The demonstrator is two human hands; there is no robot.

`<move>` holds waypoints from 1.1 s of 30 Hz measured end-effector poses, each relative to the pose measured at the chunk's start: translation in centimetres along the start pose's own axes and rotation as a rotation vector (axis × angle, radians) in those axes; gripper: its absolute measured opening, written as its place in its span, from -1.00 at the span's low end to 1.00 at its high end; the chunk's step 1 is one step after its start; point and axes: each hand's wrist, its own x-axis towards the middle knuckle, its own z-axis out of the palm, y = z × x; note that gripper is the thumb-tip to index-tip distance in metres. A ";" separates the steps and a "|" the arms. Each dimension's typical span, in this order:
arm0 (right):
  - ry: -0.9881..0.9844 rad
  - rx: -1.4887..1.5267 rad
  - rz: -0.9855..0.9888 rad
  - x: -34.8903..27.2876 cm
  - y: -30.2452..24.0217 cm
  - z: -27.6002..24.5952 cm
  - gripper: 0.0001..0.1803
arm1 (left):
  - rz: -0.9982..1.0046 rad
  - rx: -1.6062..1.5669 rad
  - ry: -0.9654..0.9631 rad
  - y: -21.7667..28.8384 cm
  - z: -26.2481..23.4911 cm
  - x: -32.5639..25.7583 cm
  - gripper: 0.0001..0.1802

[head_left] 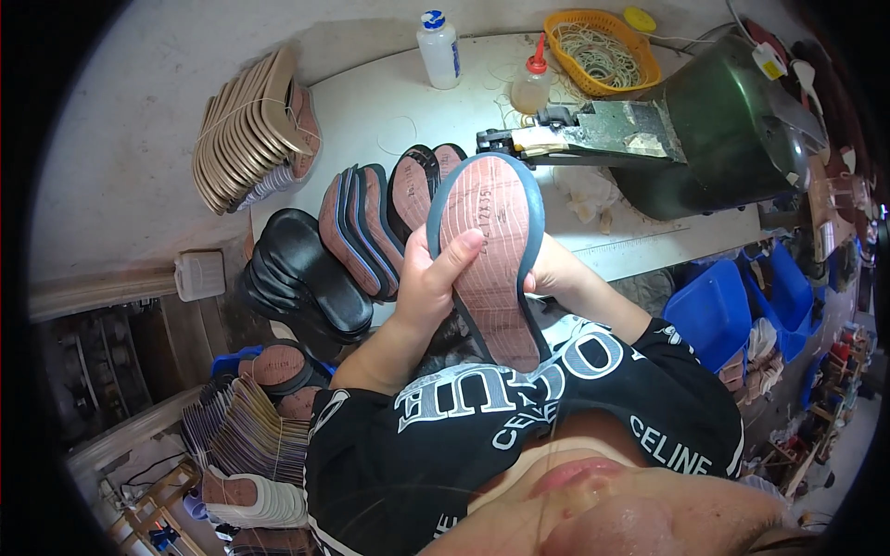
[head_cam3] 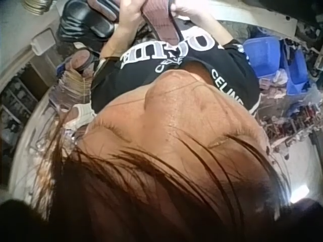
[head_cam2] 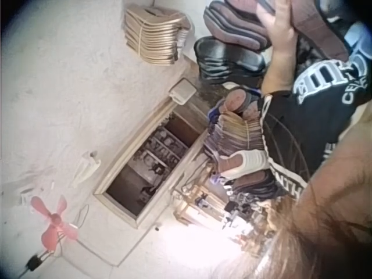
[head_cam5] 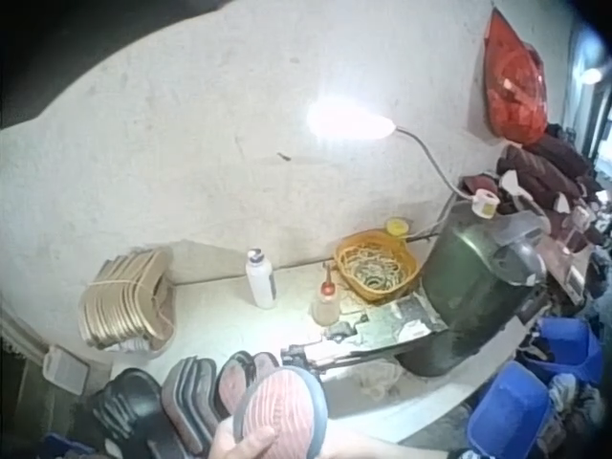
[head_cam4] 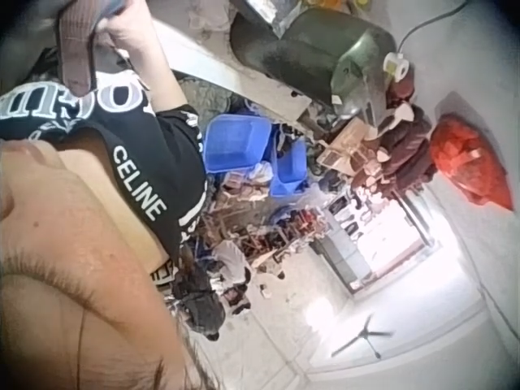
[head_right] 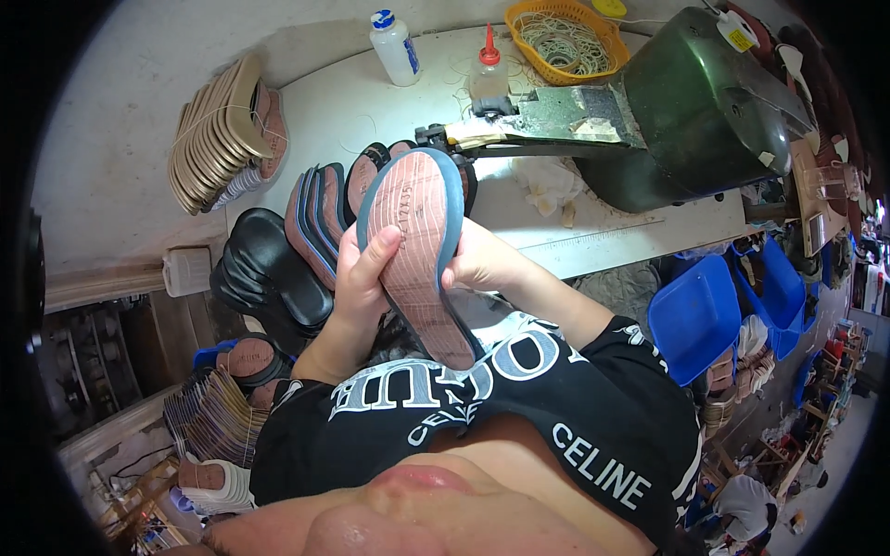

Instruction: The recorder is inspecting and preparing shoe soles at a workbench.

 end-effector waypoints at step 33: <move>0.092 -0.741 0.039 0.2 -1.5 2.0 -0.77 | 0.233 0.085 0.343 -0.3 -1.0 4.2 -0.49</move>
